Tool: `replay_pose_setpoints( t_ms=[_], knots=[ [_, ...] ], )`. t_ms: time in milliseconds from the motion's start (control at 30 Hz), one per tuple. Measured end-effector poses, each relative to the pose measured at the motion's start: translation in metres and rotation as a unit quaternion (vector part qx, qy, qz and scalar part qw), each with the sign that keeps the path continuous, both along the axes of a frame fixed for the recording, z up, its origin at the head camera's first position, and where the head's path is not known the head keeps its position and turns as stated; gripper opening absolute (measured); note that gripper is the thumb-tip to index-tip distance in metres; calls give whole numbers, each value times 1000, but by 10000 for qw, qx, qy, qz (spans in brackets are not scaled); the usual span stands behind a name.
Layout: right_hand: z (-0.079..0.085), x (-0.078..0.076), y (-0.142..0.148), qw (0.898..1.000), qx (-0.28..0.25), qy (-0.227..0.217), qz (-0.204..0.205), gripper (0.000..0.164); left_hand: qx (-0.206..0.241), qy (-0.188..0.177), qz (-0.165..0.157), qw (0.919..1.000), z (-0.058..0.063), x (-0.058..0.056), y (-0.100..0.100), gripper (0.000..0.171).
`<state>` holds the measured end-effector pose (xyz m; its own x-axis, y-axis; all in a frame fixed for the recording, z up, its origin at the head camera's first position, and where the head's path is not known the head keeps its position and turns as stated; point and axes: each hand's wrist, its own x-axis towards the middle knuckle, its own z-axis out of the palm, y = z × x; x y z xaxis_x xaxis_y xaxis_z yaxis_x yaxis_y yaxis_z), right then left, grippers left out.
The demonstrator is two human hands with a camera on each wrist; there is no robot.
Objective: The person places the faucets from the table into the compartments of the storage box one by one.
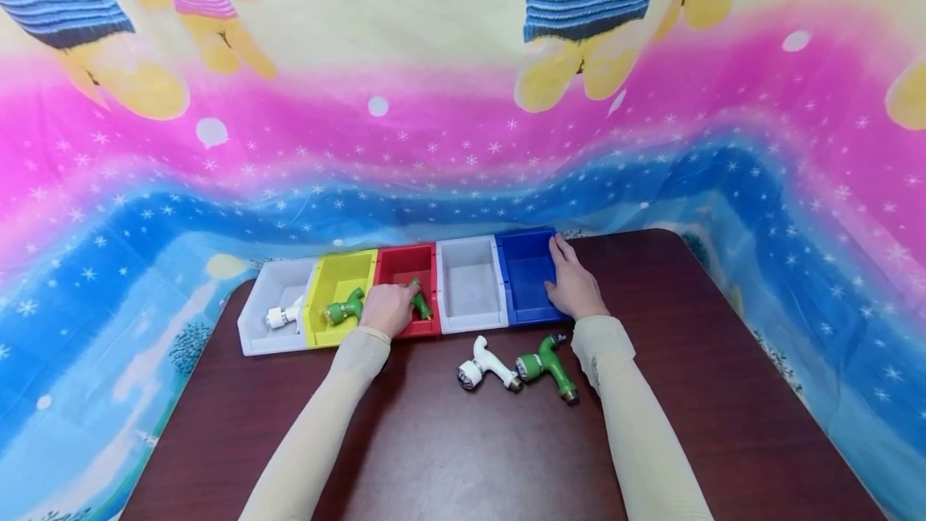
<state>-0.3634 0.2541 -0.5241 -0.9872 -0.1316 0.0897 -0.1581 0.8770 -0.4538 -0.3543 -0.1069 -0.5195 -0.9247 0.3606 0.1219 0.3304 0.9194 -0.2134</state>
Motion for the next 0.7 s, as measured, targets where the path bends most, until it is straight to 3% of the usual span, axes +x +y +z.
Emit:
replay_pose_setpoints(
  t_ms=[400,700],
  knots=[
    [-2,-1,-1,10000,-32,60,-26,88,-231,104,-66,9997,-3,-4,-1,25],
    [-3,-1,1,10000,-27,75,-25,88,-287,-57,41,9996,-2,-3,4,40]
  ],
)
